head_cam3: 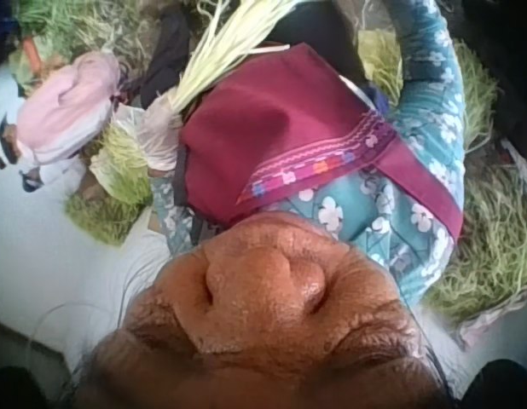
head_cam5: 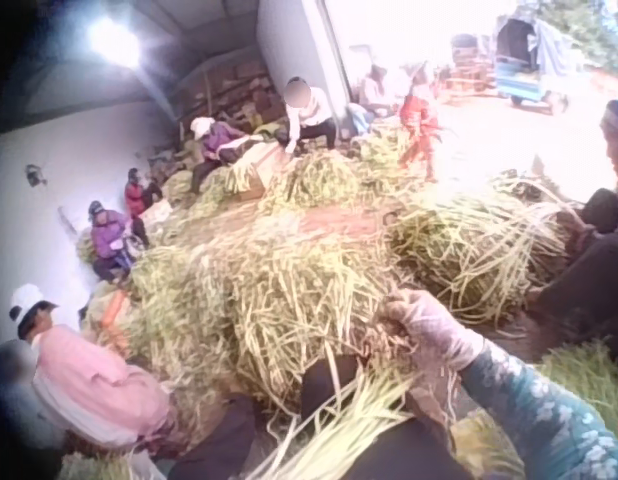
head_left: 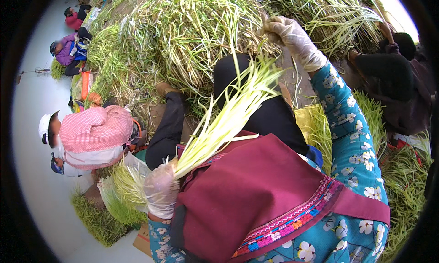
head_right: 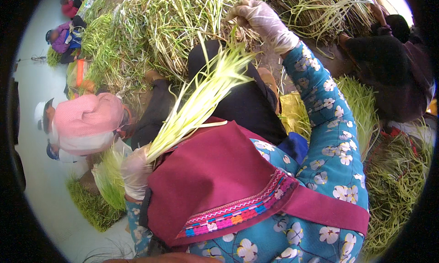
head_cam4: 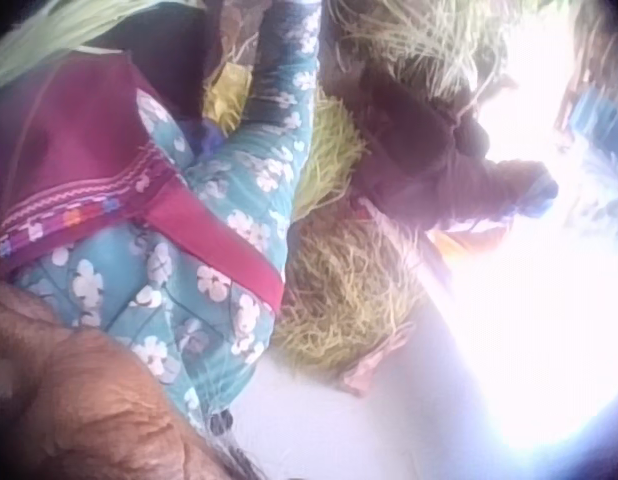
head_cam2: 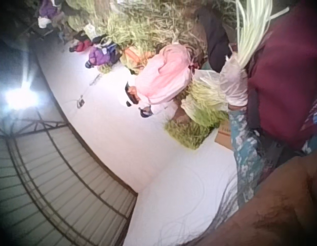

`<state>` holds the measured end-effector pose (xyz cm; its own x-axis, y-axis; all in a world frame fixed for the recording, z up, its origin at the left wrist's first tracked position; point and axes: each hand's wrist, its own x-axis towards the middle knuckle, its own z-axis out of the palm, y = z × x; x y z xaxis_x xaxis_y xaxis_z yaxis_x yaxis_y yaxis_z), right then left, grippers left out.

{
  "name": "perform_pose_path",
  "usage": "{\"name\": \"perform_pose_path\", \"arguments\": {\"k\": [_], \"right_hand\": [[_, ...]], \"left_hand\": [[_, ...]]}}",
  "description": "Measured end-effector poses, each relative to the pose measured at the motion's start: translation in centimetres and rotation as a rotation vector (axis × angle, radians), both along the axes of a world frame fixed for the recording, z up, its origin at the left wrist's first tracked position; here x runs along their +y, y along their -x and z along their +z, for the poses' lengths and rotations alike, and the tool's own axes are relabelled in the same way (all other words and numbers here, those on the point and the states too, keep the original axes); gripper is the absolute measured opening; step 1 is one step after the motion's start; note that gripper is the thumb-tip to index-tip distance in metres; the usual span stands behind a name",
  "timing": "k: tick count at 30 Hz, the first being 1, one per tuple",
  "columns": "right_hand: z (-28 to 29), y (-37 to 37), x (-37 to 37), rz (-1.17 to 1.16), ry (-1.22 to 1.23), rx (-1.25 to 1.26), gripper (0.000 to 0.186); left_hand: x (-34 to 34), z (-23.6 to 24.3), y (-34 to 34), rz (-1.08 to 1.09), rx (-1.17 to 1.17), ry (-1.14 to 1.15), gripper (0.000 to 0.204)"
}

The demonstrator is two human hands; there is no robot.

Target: The person sits on the floor and processes long green vegetables by hand. They pick up stalks from a large pile, trim the ends, and bundle them together, while other workers perform similar tasks nearby.

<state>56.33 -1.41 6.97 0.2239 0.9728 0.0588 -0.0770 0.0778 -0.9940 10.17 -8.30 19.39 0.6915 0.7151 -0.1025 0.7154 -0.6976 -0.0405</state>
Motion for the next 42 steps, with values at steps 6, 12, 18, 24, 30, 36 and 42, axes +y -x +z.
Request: {"name": "perform_pose_path", "arguments": {"k": [6,12,18,24,30,36,42], "right_hand": [[-1.0,-2.4,-2.5,0.045,0.165,-0.044,0.04],[-1.6,-0.8,-3.9,-0.03,0.236,-0.733,0.046],[2.5,3.3,-3.6,-0.061,-0.201,-0.61,0.027],[3.1,7.2,-2.6,0.097,-0.256,-1.088,0.028],[1.2,7.1,-2.9,-0.059,-0.402,-1.204,0.012],[1.9,6.1,-2.4,-0.158,-0.491,-0.983,0.017],[5.8,6.1,-3.8,-0.083,-0.598,-1.101,0.012]], "left_hand": [[0.2,2.4,0.7,0.088,0.053,-0.076,0.024],[0.2,3.7,1.0,0.024,0.126,-0.186,0.027],[0.2,3.9,0.3,0.012,0.1,-0.205,0.028],[-0.4,4.0,0.1,0.041,0.127,-0.189,0.026],[-1.4,2.8,0.2,0.104,0.107,-0.08,0.028],[-1.7,2.1,0.4,0.112,0.053,-0.068,0.029],[-0.9,2.5,-0.6,0.053,0.125,-0.151,0.032]]}}
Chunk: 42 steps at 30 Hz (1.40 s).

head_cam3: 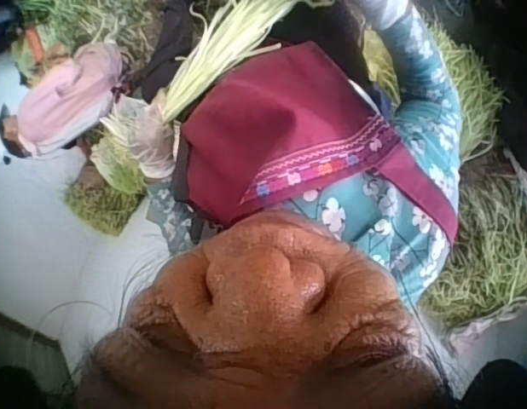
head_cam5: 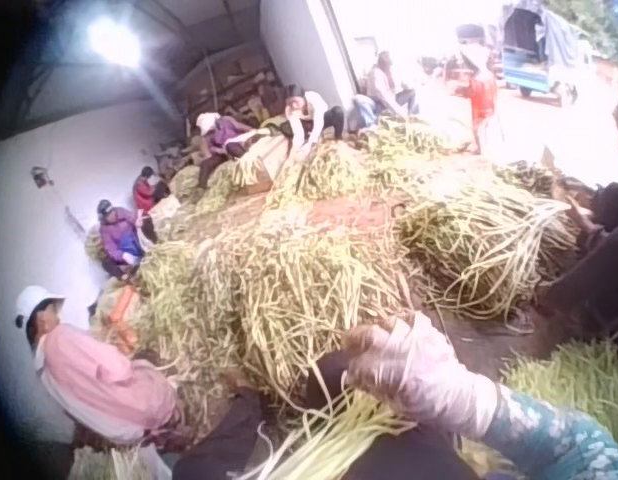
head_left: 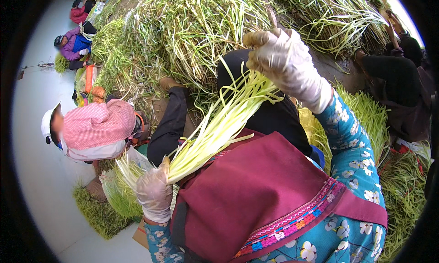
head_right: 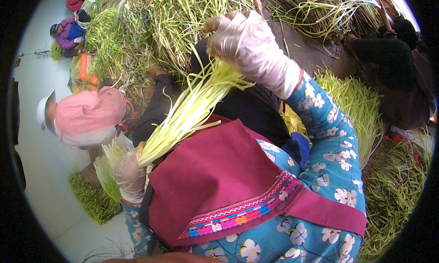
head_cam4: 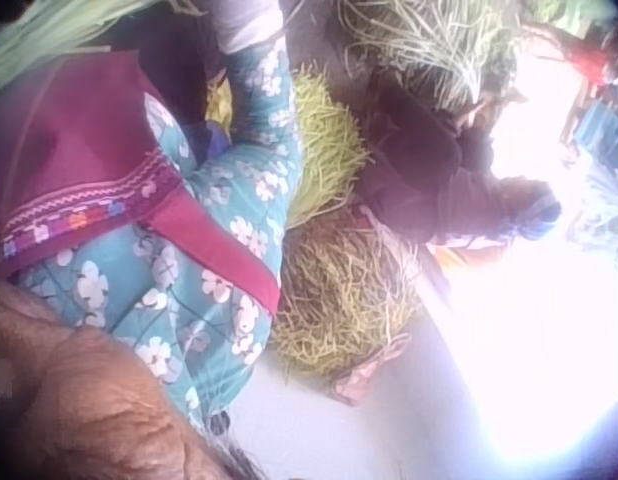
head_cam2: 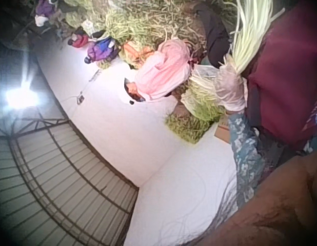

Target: The person sits on the floor and processes long green vegetables by hand. They pick up stalks from a large pile, trim the ends, and bundle them together, while other workers perform similar tasks nearby.

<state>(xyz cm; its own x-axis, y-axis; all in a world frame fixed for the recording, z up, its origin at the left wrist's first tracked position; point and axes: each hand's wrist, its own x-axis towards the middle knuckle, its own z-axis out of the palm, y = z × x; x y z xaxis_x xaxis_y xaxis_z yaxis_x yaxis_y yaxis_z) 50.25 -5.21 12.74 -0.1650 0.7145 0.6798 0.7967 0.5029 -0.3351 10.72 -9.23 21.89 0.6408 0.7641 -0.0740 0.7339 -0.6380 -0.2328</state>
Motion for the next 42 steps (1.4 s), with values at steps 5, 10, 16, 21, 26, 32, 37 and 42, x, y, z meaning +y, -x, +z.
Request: {"name": "perform_pose_path", "arguments": {"k": [5,10,16,21,26,32,37,42], "right_hand": [[1.2,1.7,-2.2,0.243,0.565,0.538,0.006],[-0.6,0.9,-2.3,0.439,1.291,1.204,0.023],[-5.1,-0.5,-4.0,0.119,0.946,0.464,0.017],[-8.0,-5.5,-3.1,-0.222,0.834,0.847,0.026],[-7.4,-9.8,-4.4,-0.346,0.68,0.542,0.043],[-5.3,-8.1,-6.0,-0.165,0.922,0.881,0.03],[-4.6,-5.7,-6.6,-0.01,1.107,0.941,0.056],[-5.7,-1.3,-5.7,-0.153,0.812,0.464,0.047]], "left_hand": [[0.8,0.3,-1.0,-0.119,0.117,-0.108,0.039],[1.3,0.5,-1.2,-0.117,0.194,-0.134,0.038],[1.2,-0.2,-1.1,-0.138,0.09,-0.006,0.035],[1.1,-0.2,-0.4,-0.129,0.066,-0.003,0.033],[1.0,-0.3,-0.2,-0.034,0.195,-0.037,0.034],[1.0,-0.6,0.3,-0.081,0.055,-0.045,0.036],[0.6,-0.9,0.7,0.008,0.038,-0.016,0.033],[0.6,-0.8,0.7,-0.06,0.037,-0.029,0.034]]}}
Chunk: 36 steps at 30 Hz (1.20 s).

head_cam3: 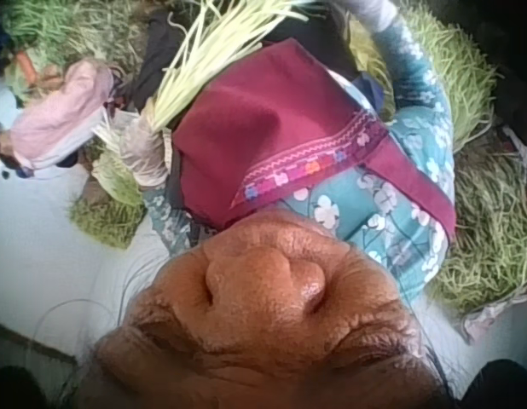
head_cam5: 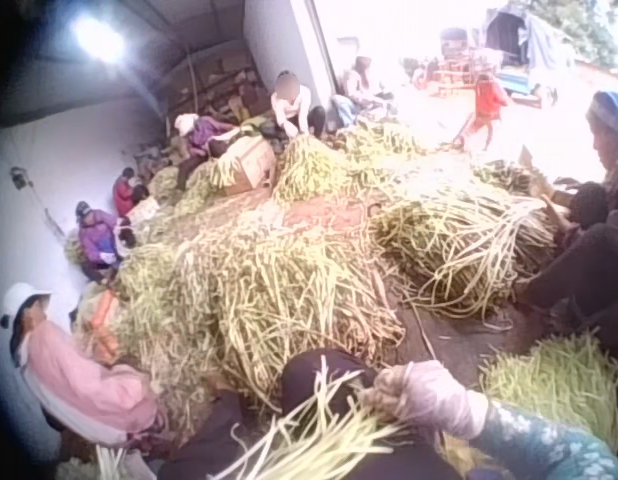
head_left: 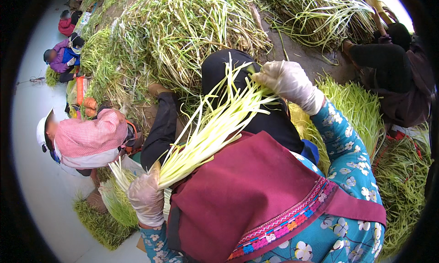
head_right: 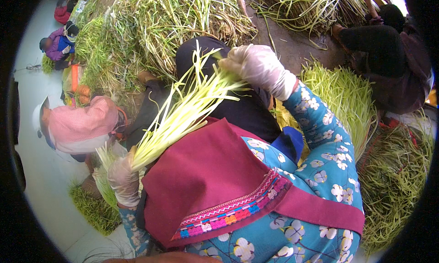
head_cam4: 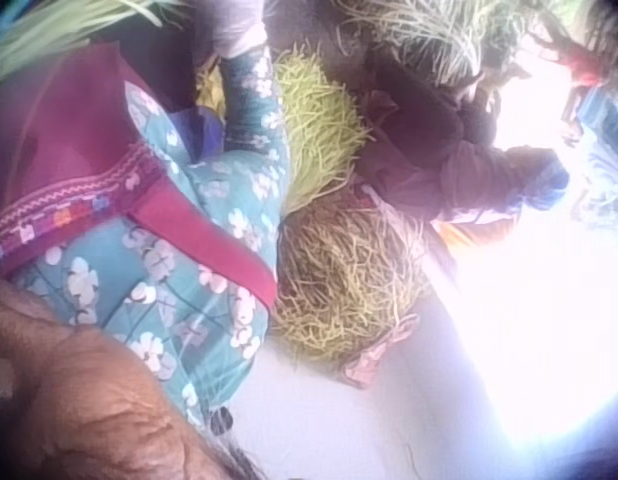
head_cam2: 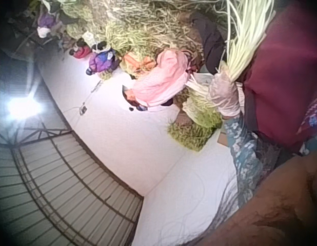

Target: The person sits on the floor and processes long green vegetables by hand. They pick up stalks from a large pile, trim the ends, and bundle them together, while other workers perform similar tasks nearby.

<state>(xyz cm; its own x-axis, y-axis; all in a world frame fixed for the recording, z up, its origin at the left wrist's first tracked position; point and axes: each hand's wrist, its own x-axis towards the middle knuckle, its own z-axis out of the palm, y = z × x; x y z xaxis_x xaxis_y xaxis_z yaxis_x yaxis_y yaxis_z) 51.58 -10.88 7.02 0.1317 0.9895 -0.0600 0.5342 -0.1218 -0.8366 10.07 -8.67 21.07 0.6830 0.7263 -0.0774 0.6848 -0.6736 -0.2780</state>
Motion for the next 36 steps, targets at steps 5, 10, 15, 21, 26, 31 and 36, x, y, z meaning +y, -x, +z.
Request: {"name": "perform_pose_path", "arguments": {"k": [5,10,15,21,26,31,36], "right_hand": [[-3.4,0.3,1.7,0.035,-0.247,-0.645,0.027],[-6.5,-5.4,0.5,-0.259,-0.243,-0.636,0.016],[-4.2,-7.9,-1.6,-0.281,0.005,0.224,0.035],[-1.1,-5.6,-2.0,0.099,0.19,0.421,0.034],[-1.6,-3.7,-2.0,0.105,0.363,0.519,0.033],[0.0,-5.2,-1.2,-0.25,-0.005,0.709,0.017],[1.1,-8.2,-0.3,-0.329,-0.49,0.677,0.021]], "left_hand": [[-0.3,-0.4,0.1,0.003,-0.135,0.131,0.032],[-0.2,-0.9,0.7,-0.021,-0.18,0.142,0.031],[0.2,-1.3,0.5,0.098,-0.201,0.211,0.029],[0.2,-1.4,0.3,0.099,-0.217,0.215,0.027],[0.4,-0.9,-0.8,0.198,-0.167,0.358,0.029],[1.4,2.3,-4.1,0.828,-0.884,1.176,0.05],[5.0,1.9,-6.8,0.455,-0.596,1.517,0.051]]}}
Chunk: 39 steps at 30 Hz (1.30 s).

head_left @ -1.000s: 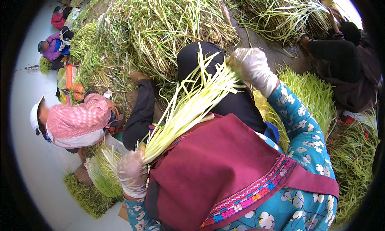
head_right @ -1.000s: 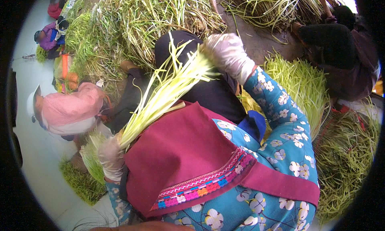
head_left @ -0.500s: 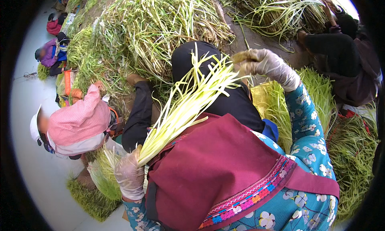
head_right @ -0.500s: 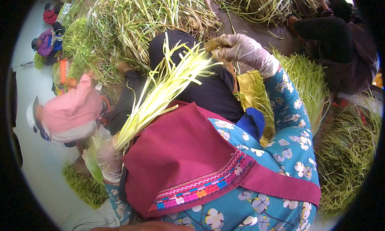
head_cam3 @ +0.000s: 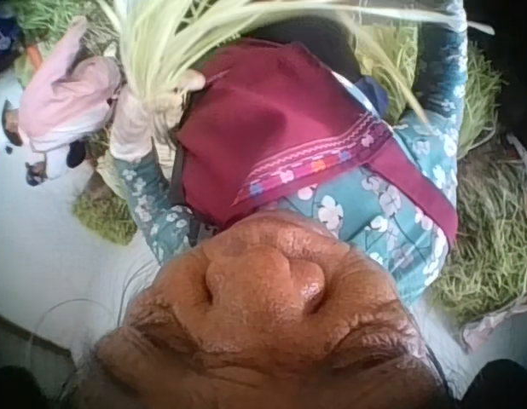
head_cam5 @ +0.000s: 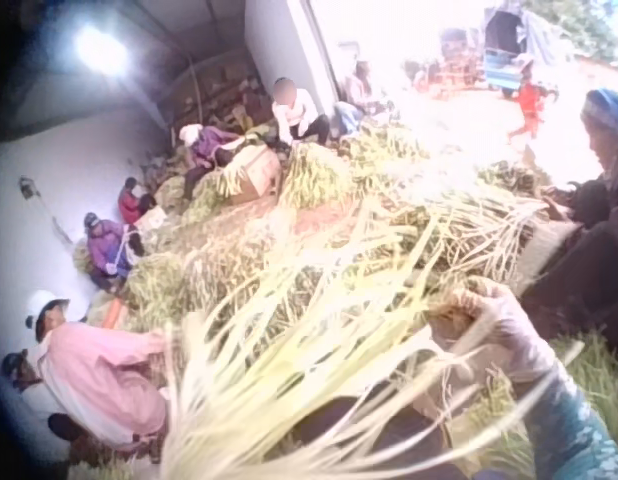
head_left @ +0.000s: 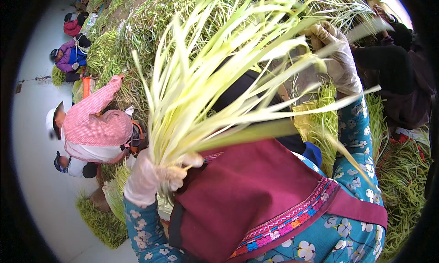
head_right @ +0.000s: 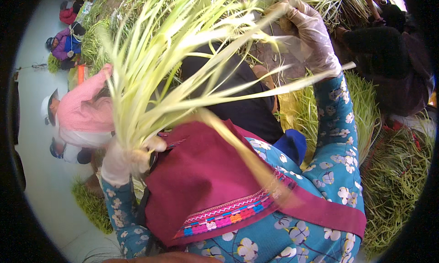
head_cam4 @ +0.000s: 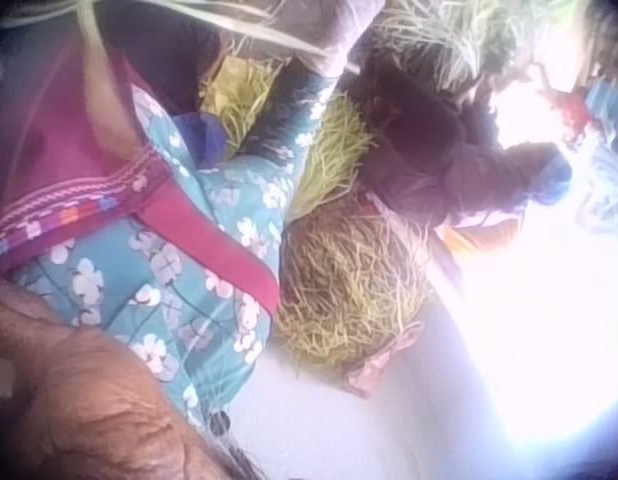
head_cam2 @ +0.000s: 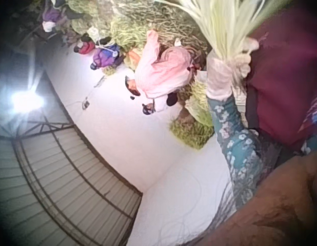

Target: The person sits on the floor and processes long green vegetables by hand. They pick up stalks from a large pile, trim the ends, and bundle them together, while other workers perform similar tasks nearby.

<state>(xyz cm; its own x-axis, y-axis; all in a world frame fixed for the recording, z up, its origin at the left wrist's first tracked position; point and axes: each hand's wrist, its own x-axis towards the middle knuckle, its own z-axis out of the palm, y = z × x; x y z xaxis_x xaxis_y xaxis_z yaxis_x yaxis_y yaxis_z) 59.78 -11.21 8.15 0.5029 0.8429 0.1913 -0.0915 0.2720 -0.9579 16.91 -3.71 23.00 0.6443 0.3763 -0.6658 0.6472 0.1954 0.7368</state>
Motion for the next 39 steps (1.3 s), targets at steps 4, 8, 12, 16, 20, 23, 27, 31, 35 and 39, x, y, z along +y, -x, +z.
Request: {"name": "perform_pose_path", "arguments": {"k": [4,8,12,16,20,23,27,31,35,39], "right_hand": [[-1.4,-0.7,-1.4,-0.033,0.252,-0.005,0.022],[-3.2,-0.6,-3.1,-0.087,0.38,-0.019,0.023],[-3.5,-0.7,-3.7,-0.086,0.376,0.009,0.023],[-2.1,-0.5,-3.3,-0.114,0.356,0.003,0.019],[-0.2,1.0,-2.9,-0.117,0.357,-0.018,0.019],[0.7,2.9,-2.4,-0.047,0.319,-0.046,0.022],[1.0,5.9,-1.5,0.17,0.268,-0.103,0.023],[0.9,9.0,1.3,0.097,0.238,-0.427,0.016],[3.0,9.9,2.6,0.042,0.154,-0.788,0.032],[4.6,10.4,3.2,0.105,0.148,-0.975,0.025]], "left_hand": [[1.6,-3.2,-0.9,0.464,-0.054,0.424,0.066],[0.8,-3.5,-0.3,0.415,0.056,0.277,0.08],[0.1,-3.4,0.1,0.463,0.066,0.246,0.084],[-0.2,-3.9,0.4,0.506,0.058,0.269,0.086],[-0.1,-4.3,0.8,0.52,0.04,0.26,0.086],[0.2,-4.3,0.9,0.549,0.009,0.309,0.08],[0.1,-4.3,0.8,0.54,-0.013,0.308,0.077],[-0.6,-3.6,0.3,0.504,0.064,0.232,0.089],[-1.6,-1.3,0.0,0.515,0.059,0.24,0.084],[-2.0,0.0,-0.2,0.515,0.044,0.242,0.076]]}}
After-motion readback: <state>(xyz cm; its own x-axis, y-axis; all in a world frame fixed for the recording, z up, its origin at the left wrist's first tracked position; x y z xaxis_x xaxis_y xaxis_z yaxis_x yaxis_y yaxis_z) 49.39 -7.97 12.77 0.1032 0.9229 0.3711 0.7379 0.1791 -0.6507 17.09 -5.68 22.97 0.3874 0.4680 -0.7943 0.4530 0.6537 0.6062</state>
